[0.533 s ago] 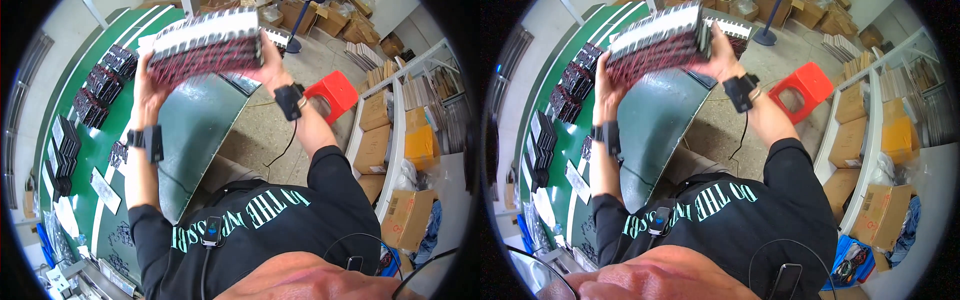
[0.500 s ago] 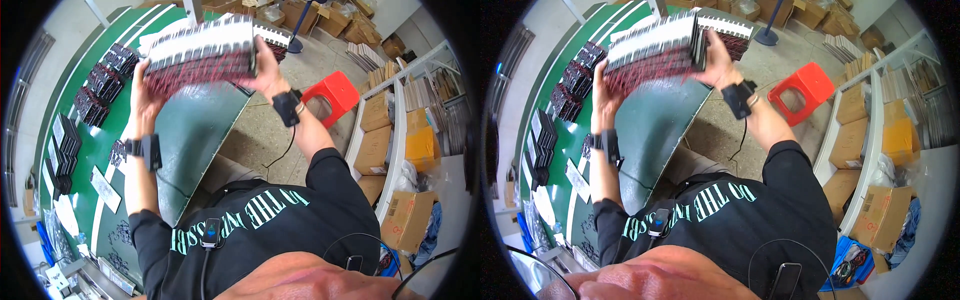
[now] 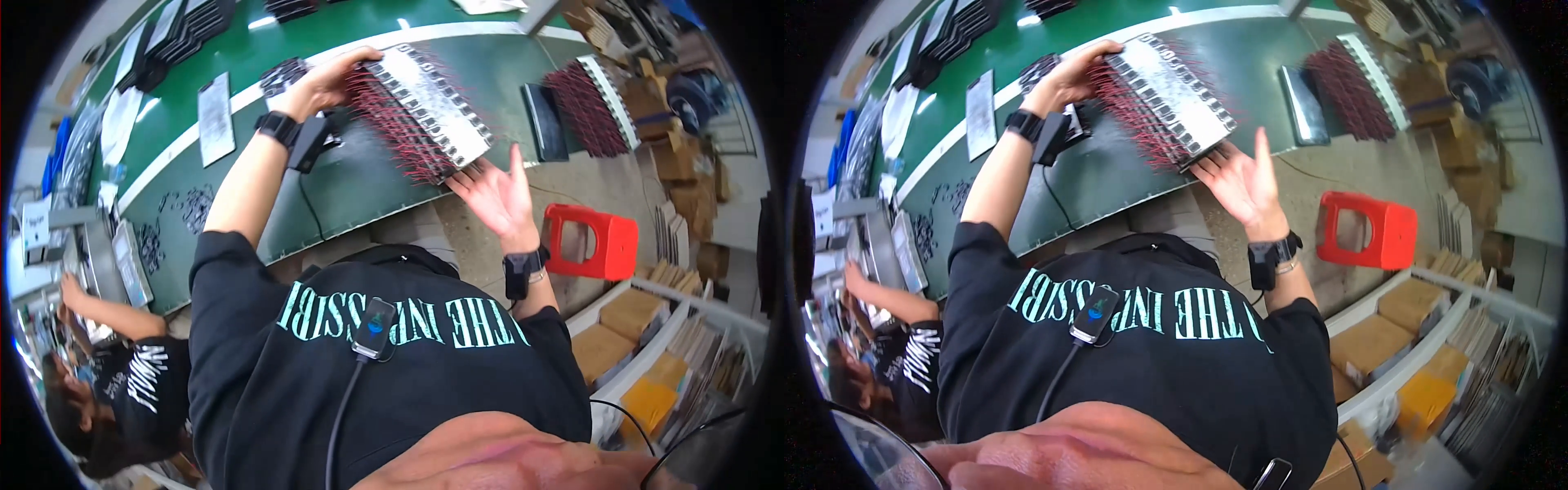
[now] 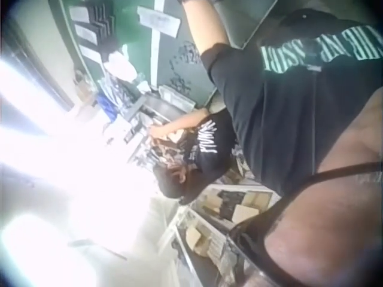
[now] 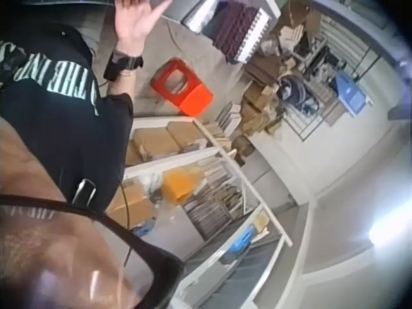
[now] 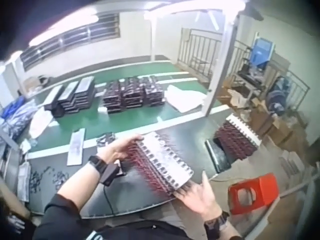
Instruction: The person organizes stacks of trays containing electronic components and then begins assembling them by pressing individual speakers into plastic frames. They repeat this process for several components, placing each finished assembly back onto a tray.
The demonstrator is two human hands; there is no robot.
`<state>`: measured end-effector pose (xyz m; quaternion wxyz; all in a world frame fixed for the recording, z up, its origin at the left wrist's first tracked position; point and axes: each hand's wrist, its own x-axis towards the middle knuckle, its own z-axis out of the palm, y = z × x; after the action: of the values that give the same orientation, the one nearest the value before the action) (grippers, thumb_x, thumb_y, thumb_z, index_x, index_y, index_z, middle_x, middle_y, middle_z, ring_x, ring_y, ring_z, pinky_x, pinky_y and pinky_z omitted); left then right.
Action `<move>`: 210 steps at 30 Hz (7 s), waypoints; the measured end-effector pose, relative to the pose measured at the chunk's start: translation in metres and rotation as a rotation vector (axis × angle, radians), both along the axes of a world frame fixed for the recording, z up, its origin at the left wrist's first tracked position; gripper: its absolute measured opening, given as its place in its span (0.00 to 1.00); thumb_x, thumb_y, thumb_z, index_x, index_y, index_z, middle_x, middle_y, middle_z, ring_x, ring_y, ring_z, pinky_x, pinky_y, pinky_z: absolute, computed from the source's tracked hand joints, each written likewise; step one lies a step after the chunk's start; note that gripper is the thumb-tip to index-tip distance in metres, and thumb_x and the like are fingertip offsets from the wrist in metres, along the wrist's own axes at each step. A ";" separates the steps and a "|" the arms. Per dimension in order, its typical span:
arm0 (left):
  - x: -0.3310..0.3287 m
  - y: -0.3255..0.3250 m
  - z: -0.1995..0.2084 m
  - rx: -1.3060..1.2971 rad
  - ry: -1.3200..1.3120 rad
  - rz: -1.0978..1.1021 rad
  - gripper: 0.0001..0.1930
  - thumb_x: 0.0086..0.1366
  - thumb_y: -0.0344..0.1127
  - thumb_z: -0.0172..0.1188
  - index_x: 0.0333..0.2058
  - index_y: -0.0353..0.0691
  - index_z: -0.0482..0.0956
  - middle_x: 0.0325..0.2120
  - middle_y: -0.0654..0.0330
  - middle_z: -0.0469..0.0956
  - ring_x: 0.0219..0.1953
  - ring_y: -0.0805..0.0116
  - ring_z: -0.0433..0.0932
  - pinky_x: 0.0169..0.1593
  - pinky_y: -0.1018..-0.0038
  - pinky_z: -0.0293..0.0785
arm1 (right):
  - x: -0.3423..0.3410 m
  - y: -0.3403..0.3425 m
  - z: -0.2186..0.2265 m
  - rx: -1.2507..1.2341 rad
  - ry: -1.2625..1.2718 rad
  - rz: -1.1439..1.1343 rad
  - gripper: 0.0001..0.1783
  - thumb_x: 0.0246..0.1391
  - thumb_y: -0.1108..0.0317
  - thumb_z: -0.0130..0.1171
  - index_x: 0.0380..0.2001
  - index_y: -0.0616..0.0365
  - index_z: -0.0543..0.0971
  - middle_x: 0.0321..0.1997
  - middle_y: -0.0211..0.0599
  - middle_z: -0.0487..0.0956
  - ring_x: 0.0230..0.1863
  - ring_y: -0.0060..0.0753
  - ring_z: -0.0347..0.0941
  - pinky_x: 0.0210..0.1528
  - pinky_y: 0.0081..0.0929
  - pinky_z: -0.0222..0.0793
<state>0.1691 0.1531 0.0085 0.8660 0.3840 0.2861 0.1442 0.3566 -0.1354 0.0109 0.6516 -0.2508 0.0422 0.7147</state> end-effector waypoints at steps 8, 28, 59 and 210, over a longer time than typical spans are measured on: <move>0.018 -0.015 0.020 0.149 -0.016 0.037 0.14 0.63 0.45 0.65 0.38 0.40 0.81 0.30 0.64 0.83 0.28 0.74 0.78 0.39 0.75 0.76 | -0.038 -0.029 0.005 0.050 -0.156 0.028 0.45 0.64 0.38 0.42 0.66 0.67 0.53 0.68 0.56 0.59 0.70 0.52 0.54 0.74 0.47 0.46; -0.034 -0.086 -0.003 0.322 0.105 0.328 0.38 0.70 0.64 0.45 0.58 0.30 0.70 0.53 0.43 0.72 0.48 0.68 0.72 0.56 0.71 0.67 | -0.061 -0.085 0.011 -0.037 -0.098 0.252 0.36 0.58 0.60 0.54 0.66 0.62 0.57 0.71 0.57 0.56 0.74 0.52 0.46 0.76 0.45 0.39; -0.269 -0.152 -0.027 1.653 1.363 0.659 0.25 0.66 0.47 0.57 0.57 0.39 0.72 0.60 0.46 0.67 0.66 0.46 0.58 0.68 0.49 0.50 | 0.009 0.042 0.104 0.159 -1.678 0.333 0.18 0.69 0.66 0.48 0.55 0.66 0.73 0.42 0.34 0.76 0.45 0.24 0.73 0.51 0.23 0.68; -0.169 -0.016 -0.029 0.777 0.507 0.450 0.12 0.61 0.33 0.61 0.40 0.31 0.80 0.29 0.56 0.83 0.27 0.74 0.82 0.30 0.77 0.80 | -0.034 0.087 0.078 0.227 -1.676 0.110 0.12 0.63 0.72 0.56 0.48 0.65 0.78 0.46 0.31 0.80 0.45 0.20 0.75 0.51 0.18 0.69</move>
<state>-0.0003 0.1373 -0.0201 0.5103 0.6293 0.4879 0.3249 0.3221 -0.0481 0.0888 0.4528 -0.6325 -0.5391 0.3229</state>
